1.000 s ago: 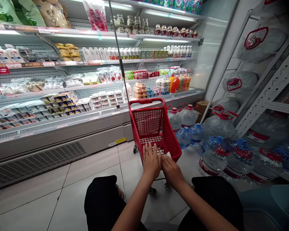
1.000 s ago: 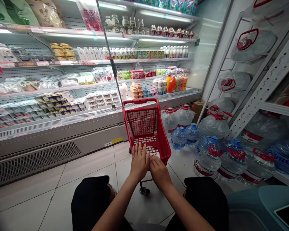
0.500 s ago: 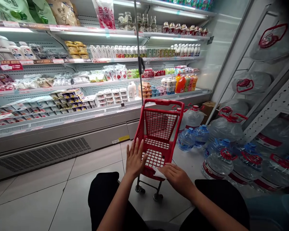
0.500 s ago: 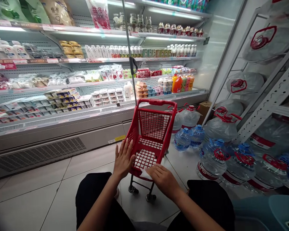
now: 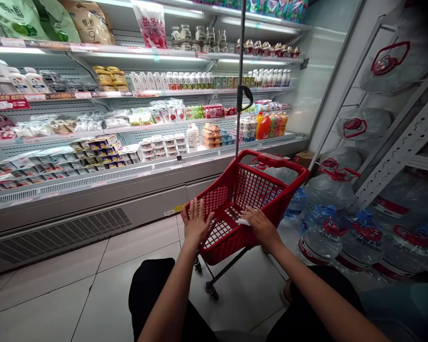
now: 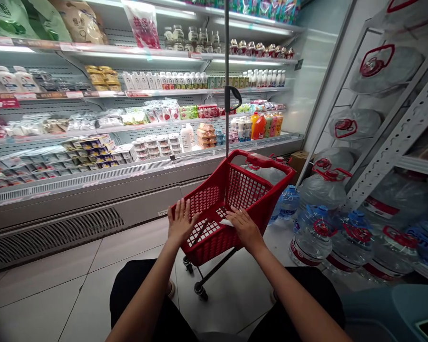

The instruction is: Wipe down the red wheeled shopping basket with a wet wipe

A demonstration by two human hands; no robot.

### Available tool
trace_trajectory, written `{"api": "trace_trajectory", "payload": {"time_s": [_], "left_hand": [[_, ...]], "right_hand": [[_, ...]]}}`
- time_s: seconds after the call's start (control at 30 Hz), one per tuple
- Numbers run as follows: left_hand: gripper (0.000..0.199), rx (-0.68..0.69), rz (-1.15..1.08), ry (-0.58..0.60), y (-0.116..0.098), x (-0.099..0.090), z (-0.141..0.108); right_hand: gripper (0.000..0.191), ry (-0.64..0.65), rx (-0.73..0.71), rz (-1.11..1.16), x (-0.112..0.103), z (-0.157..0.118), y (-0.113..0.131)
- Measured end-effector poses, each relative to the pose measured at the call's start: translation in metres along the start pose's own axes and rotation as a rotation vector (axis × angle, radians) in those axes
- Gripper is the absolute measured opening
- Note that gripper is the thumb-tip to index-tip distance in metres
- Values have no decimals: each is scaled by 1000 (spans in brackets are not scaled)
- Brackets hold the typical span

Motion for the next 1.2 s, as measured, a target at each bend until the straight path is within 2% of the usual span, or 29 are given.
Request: {"api": "trace_trajectory", "payload": {"time_s": [0.07, 0.13, 0.2, 0.3, 0.4, 0.57, 0.63, 0.67, 0.7, 0.77, 0.93, 1.0, 1.07, 1.1, 1.2], "left_hand": [[75, 81, -28, -19, -32, 1, -16], [72, 124, -61, 4, -55, 3, -30], [71, 148, -75, 18, -68, 2, -39], [72, 170, -77, -8, -71, -4, -46], [73, 179, -77, -21, -67, -9, -49], [76, 168, -19, -11, -59, -15, -50], [76, 158, 12, -4, -57, -17, -49], [76, 154, 25, -4, -57, -18, -48], [76, 149, 35, -8, -56, -19, -47], [74, 139, 51, -27, -57, -22, -47], [66, 108, 90, -71, -60, -24, -46], [63, 101, 97, -66, -58, -23, -45], [62, 95, 95, -49, -53, -21, -42], [62, 90, 91, -35, -49, -20, -41], [62, 71, 71, 9, -34, -16, -34]], "right_hand": [[48, -5, -12, 6, 9, 1, 16], [47, 2, -41, 22, 19, 3, 34], [47, 15, -69, 33, 25, 5, 49], [50, 48, -106, 15, 26, 2, 54], [53, 65, -106, -46, 5, -10, 29], [62, -9, 72, -275, -73, -41, -57], [63, -36, 131, -360, -95, -49, -74], [64, -53, 150, -384, -99, -51, -74], [65, -69, 162, -392, -98, -52, -68], [68, -89, 165, -364, -81, -48, -44], [76, -9, 78, -192, 0, -21, 51], [78, 35, 19, -146, 18, -10, 75], [79, 78, -44, -133, 20, -5, 80], [79, 94, -63, -142, 14, -6, 75], [78, 90, -30, -224, -27, -21, 30]]}}
Point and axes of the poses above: each hand's wrist, its own z-axis towards the middle knuckle, its own x-axis out of the palm, y = z × x, the point moved 8 cm from there along z, towards the middle knuckle, and after that the axes turned 8 degrees about z, right-handed, at the moved point
